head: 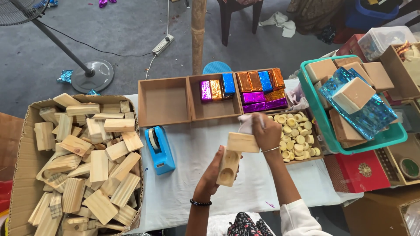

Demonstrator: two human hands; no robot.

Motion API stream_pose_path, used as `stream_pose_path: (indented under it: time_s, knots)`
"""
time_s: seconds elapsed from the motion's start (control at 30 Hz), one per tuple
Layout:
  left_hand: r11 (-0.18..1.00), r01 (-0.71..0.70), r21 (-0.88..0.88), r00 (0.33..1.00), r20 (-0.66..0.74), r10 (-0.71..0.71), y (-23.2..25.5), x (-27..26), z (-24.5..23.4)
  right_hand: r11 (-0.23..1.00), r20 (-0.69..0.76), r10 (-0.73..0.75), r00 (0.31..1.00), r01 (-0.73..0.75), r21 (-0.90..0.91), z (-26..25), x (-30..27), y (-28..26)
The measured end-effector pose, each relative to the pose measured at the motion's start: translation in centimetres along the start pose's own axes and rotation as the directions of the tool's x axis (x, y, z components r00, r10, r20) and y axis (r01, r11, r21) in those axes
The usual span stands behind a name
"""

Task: Cleaning and inspecting small wooden blocks and pieces.

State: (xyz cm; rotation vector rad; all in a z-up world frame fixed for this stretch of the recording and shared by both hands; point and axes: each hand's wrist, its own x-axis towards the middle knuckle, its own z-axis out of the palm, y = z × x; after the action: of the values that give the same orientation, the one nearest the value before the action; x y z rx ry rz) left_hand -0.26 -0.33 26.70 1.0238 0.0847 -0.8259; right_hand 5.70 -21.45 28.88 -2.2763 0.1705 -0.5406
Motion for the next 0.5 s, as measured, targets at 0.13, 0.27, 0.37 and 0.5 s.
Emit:
stream_pose_path:
  time_s: [0.13, 0.27, 0.37, 0.5]
  knots:
    - [0.962, -0.004, -0.275, 1.000, -0.002, 0.004, -0.3, 0.5, -0.8, 0.985, -0.141, -0.127, 0.982, 0.141, 0.095, -2.0, -0.8, -2.5]
    - [0.955, 0.027, -0.295, 0.993, -0.103, -0.060, -1.3, 1.3, -1.8, 0.807, 0.369, -0.520, 0.770, 0.585, -0.085, -2.8, -2.7, -3.9]
    - [0.967, 0.023, -0.253, 0.995, -0.089, -0.047, -0.9, 0.8, -1.4, 0.678, 0.644, -0.487, 0.590, 0.720, -0.147, -1.0, -4.5, -2.0]
    - [0.992, -0.074, -0.100, 0.997, -0.007, 0.073, -3.5, 1.2, -1.2, 0.571, 0.607, -0.606, 0.515, 0.812, -0.120, 0.3, -4.0, -0.6]
